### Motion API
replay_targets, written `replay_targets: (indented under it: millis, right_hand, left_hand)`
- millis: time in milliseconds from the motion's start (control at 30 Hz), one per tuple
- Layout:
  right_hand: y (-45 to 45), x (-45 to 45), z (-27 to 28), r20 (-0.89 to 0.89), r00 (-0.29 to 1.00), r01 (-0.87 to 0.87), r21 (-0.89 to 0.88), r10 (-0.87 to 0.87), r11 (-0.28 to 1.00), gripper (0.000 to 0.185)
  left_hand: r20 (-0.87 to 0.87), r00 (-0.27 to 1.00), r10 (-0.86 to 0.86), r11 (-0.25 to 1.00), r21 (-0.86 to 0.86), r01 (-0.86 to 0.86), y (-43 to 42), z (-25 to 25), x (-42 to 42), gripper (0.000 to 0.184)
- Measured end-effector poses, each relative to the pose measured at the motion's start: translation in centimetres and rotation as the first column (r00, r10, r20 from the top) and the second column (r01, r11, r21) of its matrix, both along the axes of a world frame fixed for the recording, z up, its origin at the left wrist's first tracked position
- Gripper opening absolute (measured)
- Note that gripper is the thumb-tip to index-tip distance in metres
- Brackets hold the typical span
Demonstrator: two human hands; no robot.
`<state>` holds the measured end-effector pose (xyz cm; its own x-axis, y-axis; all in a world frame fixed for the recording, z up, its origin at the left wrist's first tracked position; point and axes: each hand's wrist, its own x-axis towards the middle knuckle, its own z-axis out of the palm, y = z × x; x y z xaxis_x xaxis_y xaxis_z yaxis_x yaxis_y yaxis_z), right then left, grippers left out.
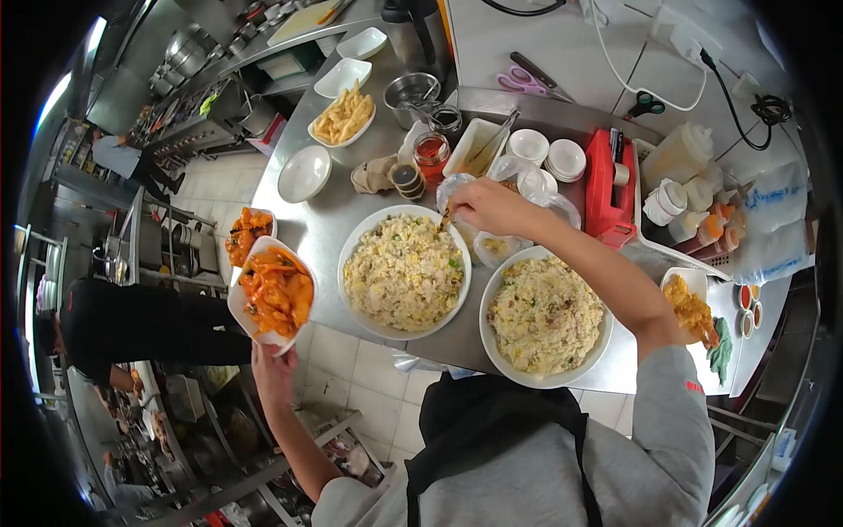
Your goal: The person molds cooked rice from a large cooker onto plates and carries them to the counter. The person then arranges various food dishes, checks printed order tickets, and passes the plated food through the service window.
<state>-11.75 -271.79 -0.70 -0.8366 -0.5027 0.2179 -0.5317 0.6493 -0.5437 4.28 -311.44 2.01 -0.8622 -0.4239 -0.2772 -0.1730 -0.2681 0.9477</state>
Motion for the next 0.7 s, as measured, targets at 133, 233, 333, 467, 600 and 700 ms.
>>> replay_targets:
  millis: [133, 233, 333, 467, 600, 700]
  right_hand:
    - [2.3, -1.1, -2.1, 0.034, 0.999, 0.029, 0.320, -0.043, 0.947, 0.013]
    - [2.4, -1.3, -3.9, -0.198, 0.980, 0.061, 0.379, 0.017, 0.923, 0.010]
    - [1.3, -1.6, -5.0, -0.297, 0.952, 0.065, 0.442, 0.077, 0.894, 0.010]
    - [-0.2, -2.3, -5.2, -0.066, 0.997, 0.012, 0.599, 0.035, 0.801, 0.012]
    - [-0.8, -2.1, -5.0, -0.088, 0.996, 0.066, 0.611, -0.015, 0.789, 0.011]
    - [-0.9, -2.5, -5.9, -0.150, 0.988, 0.062, 0.582, 0.032, 0.811, 0.009]
  left_hand:
    - [0.026, 0.995, -0.100, 0.995, 0.002, 0.100, 1.3, 1.0, 0.4, 0.030]
    - [0.045, 0.971, -0.235, 0.969, -0.063, 0.238, 2.4, 2.2, 0.2, 0.030]
    - [0.098, 0.940, -0.328, 0.919, -0.197, 0.341, 3.4, 2.3, -0.5, 0.024]
    - [0.100, 0.902, -0.419, 0.896, -0.119, 0.429, 4.5, 2.2, -1.3, 0.023]
    - [0.057, 0.890, -0.452, 0.892, 0.034, 0.451, 6.2, 1.8, -1.7, 0.031]
    - [0.088, 0.877, -0.473, 0.881, 0.072, 0.468, 7.3, 2.0, -1.6, 0.034]
